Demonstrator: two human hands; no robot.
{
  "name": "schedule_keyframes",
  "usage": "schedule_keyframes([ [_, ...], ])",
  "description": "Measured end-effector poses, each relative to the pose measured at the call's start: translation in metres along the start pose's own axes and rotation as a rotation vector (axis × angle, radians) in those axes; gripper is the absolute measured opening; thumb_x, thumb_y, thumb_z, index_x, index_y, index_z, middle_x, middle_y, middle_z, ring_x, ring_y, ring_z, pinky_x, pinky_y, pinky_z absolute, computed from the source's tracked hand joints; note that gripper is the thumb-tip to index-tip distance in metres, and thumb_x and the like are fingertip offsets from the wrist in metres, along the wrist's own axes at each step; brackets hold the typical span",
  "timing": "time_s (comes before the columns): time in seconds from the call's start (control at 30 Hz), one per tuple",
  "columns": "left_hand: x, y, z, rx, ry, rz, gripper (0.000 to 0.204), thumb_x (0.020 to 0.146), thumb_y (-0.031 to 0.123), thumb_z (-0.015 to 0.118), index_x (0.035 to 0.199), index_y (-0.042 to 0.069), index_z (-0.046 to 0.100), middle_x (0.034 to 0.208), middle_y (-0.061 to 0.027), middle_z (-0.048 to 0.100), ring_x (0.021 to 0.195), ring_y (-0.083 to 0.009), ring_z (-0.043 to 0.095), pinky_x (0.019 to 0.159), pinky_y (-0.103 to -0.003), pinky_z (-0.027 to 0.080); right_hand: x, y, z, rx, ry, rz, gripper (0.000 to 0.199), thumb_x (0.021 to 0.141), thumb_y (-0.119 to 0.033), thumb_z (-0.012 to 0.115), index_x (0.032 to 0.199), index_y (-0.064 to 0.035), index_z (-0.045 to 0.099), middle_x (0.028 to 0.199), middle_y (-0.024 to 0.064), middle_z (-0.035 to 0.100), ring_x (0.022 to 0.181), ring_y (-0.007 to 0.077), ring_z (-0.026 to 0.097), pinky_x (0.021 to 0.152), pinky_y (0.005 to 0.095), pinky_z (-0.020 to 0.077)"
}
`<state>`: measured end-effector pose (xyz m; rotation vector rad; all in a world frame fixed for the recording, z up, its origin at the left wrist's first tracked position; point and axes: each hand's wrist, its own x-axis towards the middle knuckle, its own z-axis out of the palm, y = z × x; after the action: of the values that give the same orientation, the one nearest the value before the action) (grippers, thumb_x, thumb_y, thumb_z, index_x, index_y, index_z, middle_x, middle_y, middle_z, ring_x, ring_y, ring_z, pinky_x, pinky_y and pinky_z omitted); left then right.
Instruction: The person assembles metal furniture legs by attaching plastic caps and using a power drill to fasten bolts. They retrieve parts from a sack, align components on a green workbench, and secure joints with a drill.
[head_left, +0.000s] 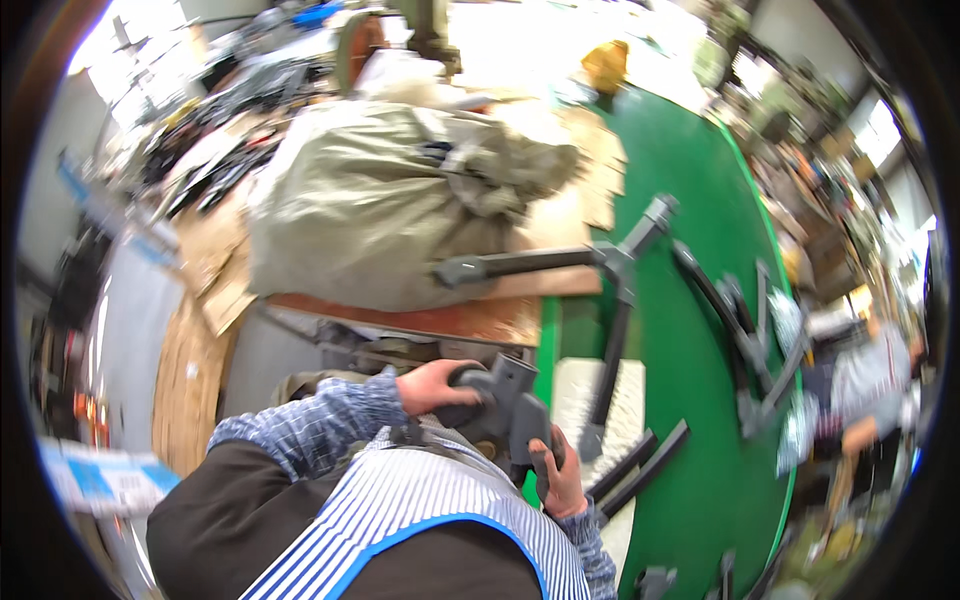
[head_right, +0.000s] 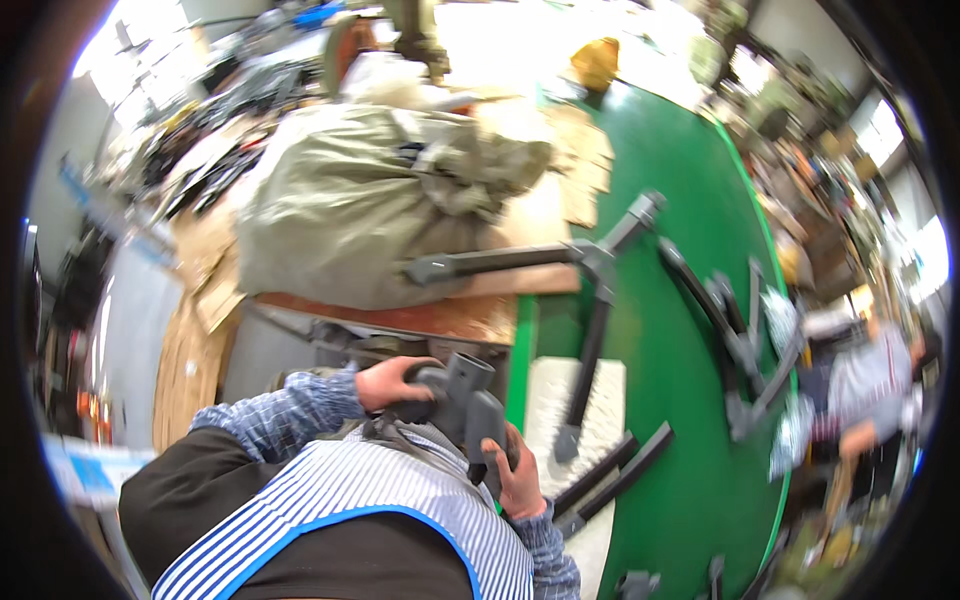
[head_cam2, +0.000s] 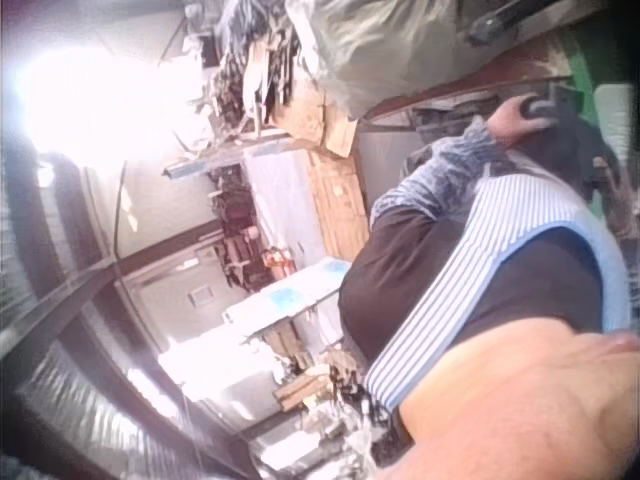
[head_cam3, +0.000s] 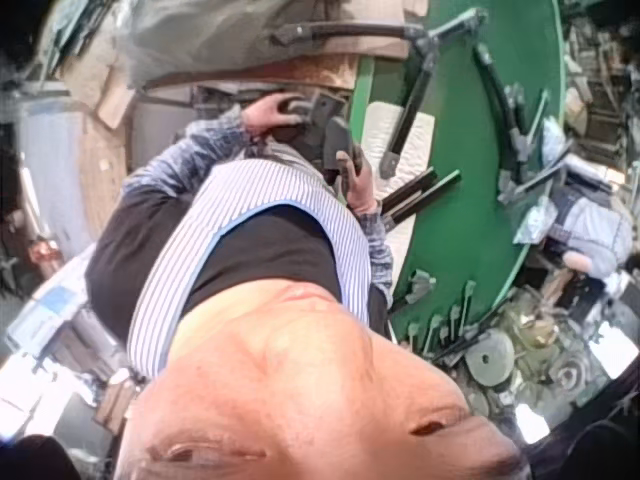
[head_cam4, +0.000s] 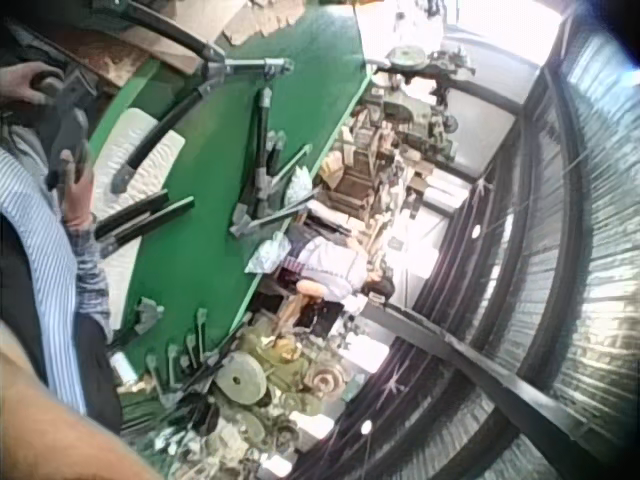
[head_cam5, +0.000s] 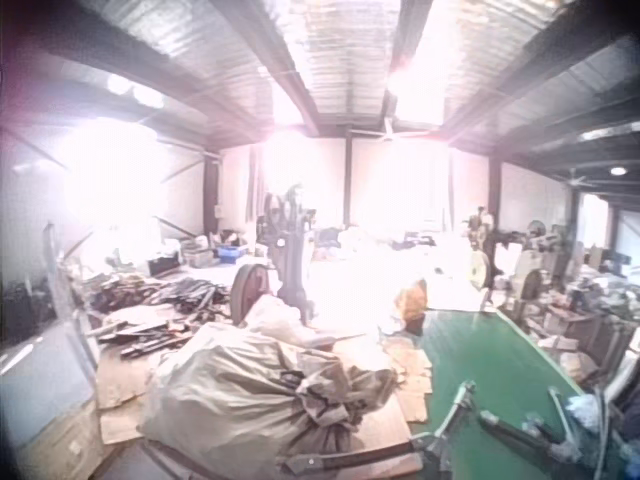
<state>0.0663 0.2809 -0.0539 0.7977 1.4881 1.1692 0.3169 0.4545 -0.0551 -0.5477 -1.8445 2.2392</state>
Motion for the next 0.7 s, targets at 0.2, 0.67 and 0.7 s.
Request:
schedule_keyframes([
  [0.2, -0.032, 0.008, -0.033, 0.274, 0.453, 0.185, 0.048, 0.089, 0.029, 0.068, 0.124, -0.002, 0.059, 0.115, -0.0209, 0.067, 0.114, -0.0273, 0.062, 0.101, -0.038, 0.046, 0.044, -0.005, 0.038, -0.071, 0.018, -0.051, 0.049, 0.099, -0.027, 0.061, 0.133, 0.0053, 0.048, 0.118, 0.0116, 0.062, 0.105, 0.0195, 0.062, 0.092, 0.0321, 0.0490],
  [0.67, -0.189, -0.111, -0.488, -0.856, 1.759, 0.560, 0.020, 0.088, 0.025, 0.071, 0.097, 0.010, 0.062, 0.074, -0.0036, 0.063, 0.061, -0.0190, 0.064, 0.055, -0.037, 0.057, 0.166, -0.020, 0.055, -0.083, 0.282, 0.243, 0.026, 0.099, -0.023, 0.053, 0.115, -0.0042, 0.062, 0.098, 0.0077, 0.066, 0.082, 0.0192, 0.065, 0.073, 0.0326, 0.0536],
  [0.7, -0.192, -0.128, -0.513, -0.844, 1.770, 0.457, 0.022, 0.088, 0.027, 0.071, 0.097, 0.008, 0.065, 0.077, -0.0056, 0.066, 0.062, -0.0199, 0.064, 0.058, -0.036, 0.055, 0.180, -0.016, 0.057, -0.067, 0.362, 0.258, 0.027, 0.099, -0.024, 0.053, 0.118, -0.0054, 0.061, 0.098, 0.0073, 0.065, 0.083, 0.0198, 0.064, 0.075, 0.0329, 0.0531],
])
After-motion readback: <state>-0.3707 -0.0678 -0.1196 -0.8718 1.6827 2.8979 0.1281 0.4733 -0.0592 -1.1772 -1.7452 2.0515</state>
